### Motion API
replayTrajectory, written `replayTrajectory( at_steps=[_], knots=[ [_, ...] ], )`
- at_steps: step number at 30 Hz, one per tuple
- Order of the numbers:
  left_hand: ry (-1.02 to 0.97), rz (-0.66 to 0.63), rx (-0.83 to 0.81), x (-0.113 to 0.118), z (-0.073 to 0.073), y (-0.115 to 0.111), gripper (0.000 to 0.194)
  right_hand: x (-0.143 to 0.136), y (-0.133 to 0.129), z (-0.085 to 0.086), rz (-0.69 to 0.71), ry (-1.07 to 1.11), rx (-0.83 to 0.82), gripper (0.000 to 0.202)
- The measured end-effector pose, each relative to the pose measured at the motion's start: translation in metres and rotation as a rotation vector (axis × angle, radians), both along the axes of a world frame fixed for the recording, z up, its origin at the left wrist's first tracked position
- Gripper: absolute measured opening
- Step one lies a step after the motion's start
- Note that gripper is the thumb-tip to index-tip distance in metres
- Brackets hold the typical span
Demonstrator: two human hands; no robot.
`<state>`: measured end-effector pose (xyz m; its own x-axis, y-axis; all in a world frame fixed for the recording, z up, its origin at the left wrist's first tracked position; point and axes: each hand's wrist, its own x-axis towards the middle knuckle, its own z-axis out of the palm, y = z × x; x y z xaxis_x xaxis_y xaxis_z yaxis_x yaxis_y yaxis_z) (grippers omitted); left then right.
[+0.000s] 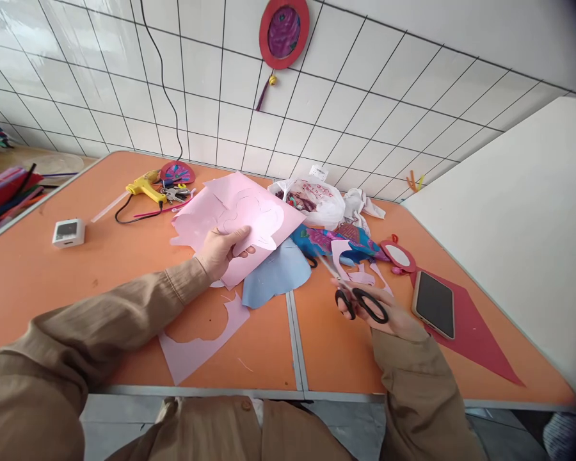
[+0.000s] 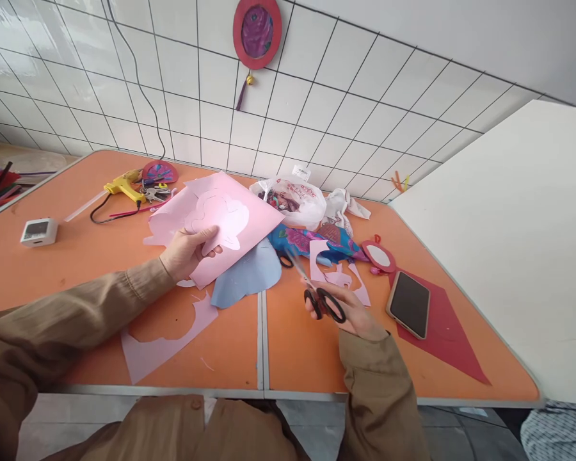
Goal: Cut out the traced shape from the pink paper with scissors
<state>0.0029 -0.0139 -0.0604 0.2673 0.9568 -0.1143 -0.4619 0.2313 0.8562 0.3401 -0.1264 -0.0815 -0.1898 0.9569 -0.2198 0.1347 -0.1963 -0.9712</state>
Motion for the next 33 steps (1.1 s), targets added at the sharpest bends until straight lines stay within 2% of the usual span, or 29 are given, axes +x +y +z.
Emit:
replayTrajectory(
  at_steps=[6, 12, 15, 20, 24, 26, 28, 30, 33],
  knots=[
    [0.049, -0.041, 0.041, -0.002, 0.007, 0.001, 0.035, -0.010, 0.004, 0.005, 0.019, -0.029, 0.153, 0.064],
    [0.096, -0.121, 0.094, -0.001, 0.018, -0.003, 0.032, -0.045, 0.023, 0.014, -0.003, 0.075, 0.170, 0.051],
    [0.125, -0.183, 0.109, -0.001, 0.027, -0.003, 0.029, -0.061, 0.038, 0.031, -0.082, 0.130, 0.265, 0.048],
    [0.191, -0.335, 0.133, 0.004, 0.046, 0.002, 0.027, -0.082, 0.076, 0.071, -0.132, 0.163, 0.509, 0.041],
    [0.251, -0.420, 0.175, 0.008, 0.057, 0.012, 0.026, -0.091, 0.104, 0.100, -0.253, 0.210, 0.679, 0.042],
    [0.292, -0.456, 0.198, 0.009, 0.060, 0.018, 0.023, -0.095, 0.111, 0.109, -0.247, 0.211, 0.692, 0.038],
    [0.325, -0.484, 0.218, 0.010, 0.063, 0.021, 0.020, -0.098, 0.113, 0.113, -0.166, 0.200, 0.644, 0.038],
    [0.349, -0.491, 0.226, 0.011, 0.066, 0.023, 0.017, -0.103, 0.112, 0.112, -0.098, 0.168, 0.574, 0.042],
    [0.397, -0.506, 0.221, 0.011, 0.071, 0.022, 0.019, -0.111, 0.108, 0.108, -0.092, 0.117, 0.533, 0.040]
  ],
)
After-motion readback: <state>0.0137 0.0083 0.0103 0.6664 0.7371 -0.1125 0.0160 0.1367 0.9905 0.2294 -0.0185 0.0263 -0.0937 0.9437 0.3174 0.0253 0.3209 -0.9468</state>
